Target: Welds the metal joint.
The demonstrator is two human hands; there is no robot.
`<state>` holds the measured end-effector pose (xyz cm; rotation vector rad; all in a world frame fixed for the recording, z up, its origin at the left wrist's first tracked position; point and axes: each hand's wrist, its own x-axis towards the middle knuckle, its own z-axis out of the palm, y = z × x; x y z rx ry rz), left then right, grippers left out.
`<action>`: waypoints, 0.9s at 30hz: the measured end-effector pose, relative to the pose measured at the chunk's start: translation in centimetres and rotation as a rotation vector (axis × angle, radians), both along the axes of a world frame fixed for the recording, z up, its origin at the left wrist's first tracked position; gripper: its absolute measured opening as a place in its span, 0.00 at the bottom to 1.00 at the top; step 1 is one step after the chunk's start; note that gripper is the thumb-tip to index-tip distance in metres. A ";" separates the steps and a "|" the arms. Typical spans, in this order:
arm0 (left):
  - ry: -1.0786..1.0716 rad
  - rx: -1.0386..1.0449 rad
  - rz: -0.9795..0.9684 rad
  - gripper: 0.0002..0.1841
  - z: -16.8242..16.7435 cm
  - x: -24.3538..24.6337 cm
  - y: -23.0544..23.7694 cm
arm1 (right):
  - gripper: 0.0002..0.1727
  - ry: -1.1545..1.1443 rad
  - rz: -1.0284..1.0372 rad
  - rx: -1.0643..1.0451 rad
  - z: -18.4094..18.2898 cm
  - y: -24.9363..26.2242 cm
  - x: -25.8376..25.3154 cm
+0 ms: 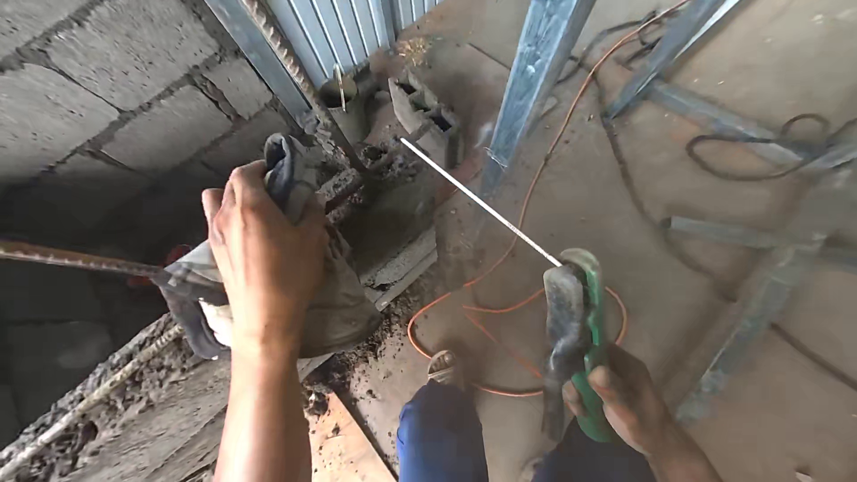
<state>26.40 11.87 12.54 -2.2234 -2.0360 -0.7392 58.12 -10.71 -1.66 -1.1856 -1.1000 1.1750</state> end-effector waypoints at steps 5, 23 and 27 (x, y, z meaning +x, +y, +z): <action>0.122 0.021 0.017 0.29 -1.5 3.0 -0.6 | 0.26 0.035 0.060 0.045 -2.6 1.7 1.2; 0.288 0.005 0.221 0.24 -4.5 6.9 0.5 | 0.31 0.135 0.166 0.026 -3.6 2.9 3.5; 0.312 0.053 0.190 0.22 -5.5 6.5 0.9 | 0.28 0.122 0.208 0.041 -3.1 2.9 3.3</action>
